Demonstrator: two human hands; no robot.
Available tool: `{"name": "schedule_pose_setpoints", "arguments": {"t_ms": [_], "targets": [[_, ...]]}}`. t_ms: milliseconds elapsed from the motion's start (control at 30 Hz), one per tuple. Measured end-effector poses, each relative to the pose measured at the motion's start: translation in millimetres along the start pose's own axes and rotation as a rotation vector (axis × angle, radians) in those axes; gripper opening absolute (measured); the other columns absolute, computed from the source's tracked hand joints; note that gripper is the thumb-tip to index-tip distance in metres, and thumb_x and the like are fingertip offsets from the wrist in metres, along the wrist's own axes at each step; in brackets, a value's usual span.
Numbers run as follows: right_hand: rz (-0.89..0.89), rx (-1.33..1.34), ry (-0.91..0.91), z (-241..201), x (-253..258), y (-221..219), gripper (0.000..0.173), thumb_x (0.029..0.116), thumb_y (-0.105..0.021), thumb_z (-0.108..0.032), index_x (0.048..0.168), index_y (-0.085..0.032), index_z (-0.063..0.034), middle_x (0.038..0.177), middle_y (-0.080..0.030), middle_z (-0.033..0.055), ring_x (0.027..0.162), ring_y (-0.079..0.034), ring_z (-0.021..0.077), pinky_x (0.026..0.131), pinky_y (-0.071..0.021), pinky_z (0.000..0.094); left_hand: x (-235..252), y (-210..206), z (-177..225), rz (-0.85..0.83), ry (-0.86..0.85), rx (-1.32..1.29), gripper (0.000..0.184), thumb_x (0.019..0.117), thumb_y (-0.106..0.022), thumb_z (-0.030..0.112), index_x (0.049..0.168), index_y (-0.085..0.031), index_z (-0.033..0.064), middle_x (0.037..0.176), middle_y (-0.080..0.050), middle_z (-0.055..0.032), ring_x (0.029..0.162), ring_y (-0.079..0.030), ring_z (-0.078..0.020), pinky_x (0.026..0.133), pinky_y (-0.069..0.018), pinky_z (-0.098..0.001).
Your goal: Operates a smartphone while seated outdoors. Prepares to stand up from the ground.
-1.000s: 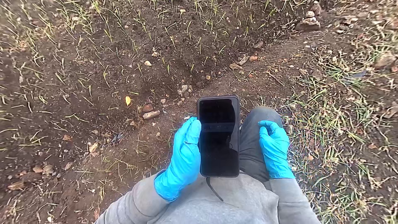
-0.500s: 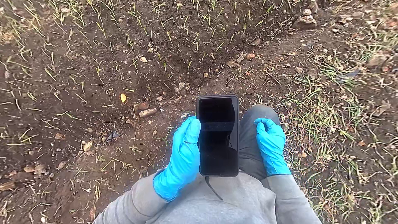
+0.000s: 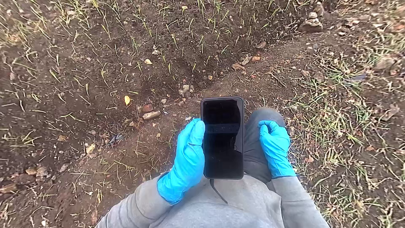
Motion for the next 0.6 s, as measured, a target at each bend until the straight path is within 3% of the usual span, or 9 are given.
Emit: {"name": "schedule_pose_setpoints", "arguments": {"t_ms": [600], "targets": [[-0.022, -0.011, -0.005, -5.6, -0.1, 1.9, 0.025, 0.1001, -0.052, -0.029, 0.107, -0.075, -0.0213, 0.096, -0.072, 0.0069, 0.099, -0.065, 0.0280, 0.085, -0.0480, 0.0540, 5.0, -4.6, 0.3, -0.021, 0.026, 0.000, 0.043, 0.1134, -0.031, 0.033, 0.118, -0.068, 0.0109, 0.104, -0.071, -0.0060, 0.094, -0.071, -0.0165, 0.080, -0.0626, -0.0380]]}}
Point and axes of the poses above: each hand's wrist, its own x-axis towards the middle knuckle, its own y-axis out of the back of the hand, z = x × y, the point moved 4 cm from there along x, towards the middle knuckle
